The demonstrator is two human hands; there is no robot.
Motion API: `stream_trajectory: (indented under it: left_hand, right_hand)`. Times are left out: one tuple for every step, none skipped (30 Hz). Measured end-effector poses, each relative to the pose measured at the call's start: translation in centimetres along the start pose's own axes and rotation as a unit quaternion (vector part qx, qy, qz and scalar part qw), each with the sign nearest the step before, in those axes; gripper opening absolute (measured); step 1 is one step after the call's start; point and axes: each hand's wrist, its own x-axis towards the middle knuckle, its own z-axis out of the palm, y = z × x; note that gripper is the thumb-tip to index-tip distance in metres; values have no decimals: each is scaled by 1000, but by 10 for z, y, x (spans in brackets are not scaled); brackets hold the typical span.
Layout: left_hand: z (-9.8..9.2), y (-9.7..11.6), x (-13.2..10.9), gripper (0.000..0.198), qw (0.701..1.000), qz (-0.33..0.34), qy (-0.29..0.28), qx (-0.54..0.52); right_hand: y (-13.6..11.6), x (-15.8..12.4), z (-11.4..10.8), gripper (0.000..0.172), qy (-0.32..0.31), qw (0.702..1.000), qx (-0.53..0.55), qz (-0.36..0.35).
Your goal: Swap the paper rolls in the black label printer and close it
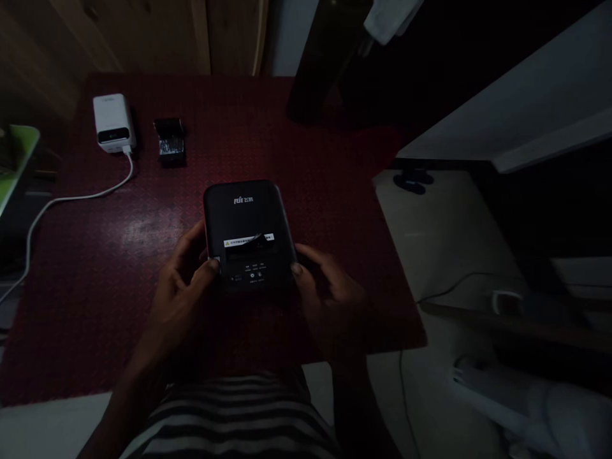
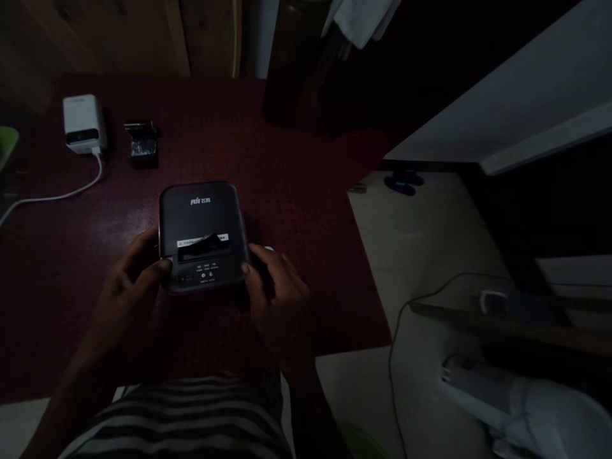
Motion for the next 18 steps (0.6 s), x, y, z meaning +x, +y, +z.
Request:
stream_trajectory:
  left_hand:
    - [0, 0, 0, 56, 1000, -1, 3, -2]
    - [1, -1, 0, 56, 1000, -4, 7, -2]
    - [1, -1, 1, 57, 1000, -7, 9, -3]
    - [1, -1, 1, 58, 1000, -8, 11, -3]
    - [2, -1, 1, 58, 1000, -8, 12, -2]
    - [2, -1, 2, 57, 1000, -8, 14, 0]
    - [3, -1, 2, 57, 1000, -7, 16, 2]
    - [3, -1, 2, 57, 1000, -5, 18, 5]
    - [3, -1, 3, 57, 1000, -3, 20, 9]
    - [3, -1, 3, 57, 1000, -1, 22, 12]
    - [3, -2, 4, 58, 1000, 2, 22, 12]
    - [2, -4, 4, 58, 1000, 6, 20, 11]
    - [1, -6, 4, 57, 1000, 9, 19, 8]
    - [-1, -9, 4, 56, 1000, 12, 17, 5]
    - [-2, -12, 4, 55, 1000, 15, 14, 0]
    - [-4, -15, 4, 55, 1000, 19, 11, -4]
    - [-6, -19, 4, 55, 1000, 25, 6, -9]
    - [-7, -23, 5, 56, 999, 34, 0, -12]
  right_hand:
    - [0, 1, 0, 22, -2, 1000, 0, -1]
    - [0, 1, -1, 21, -4, 1000, -1, -3]
    - [-1, 2, -1, 21, -6, 1000, -3, -5]
    - [-1, 2, -1, 20, -7, 1000, -6, -6]
    - [-1, 3, -1, 20, -8, 1000, -8, -7]
    - [-2, 3, -1, 20, -8, 1000, -9, -10]
    - [-2, 3, -1, 20, -8, 1000, -10, -13]
    - [-3, 3, -1, 20, -8, 1000, -9, -16]
    - [-3, 3, -1, 21, -8, 1000, -9, -20]
    - [-3, 4, -1, 21, -8, 1000, -8, -24]
    - [-3, 4, -2, 21, -12, 999, -9, -28]
    - [-3, 5, -4, 21, -16, 999, -11, -33]
    - [-3, 7, -6, 21, -19, 999, -16, -39]
    - [-4, 10, -8, 21, -18, 998, -23, -50]
    - [-5, 15, -10, 21, -14, 997, -31, -65]
    - [-6, 20, -12, 22, -9, 995, -39, -86]
    - [-8, 27, -12, 23, -7, 993, -46, -112]
    - [-10, 35, -11, 24, -12, 988, -50, -144]
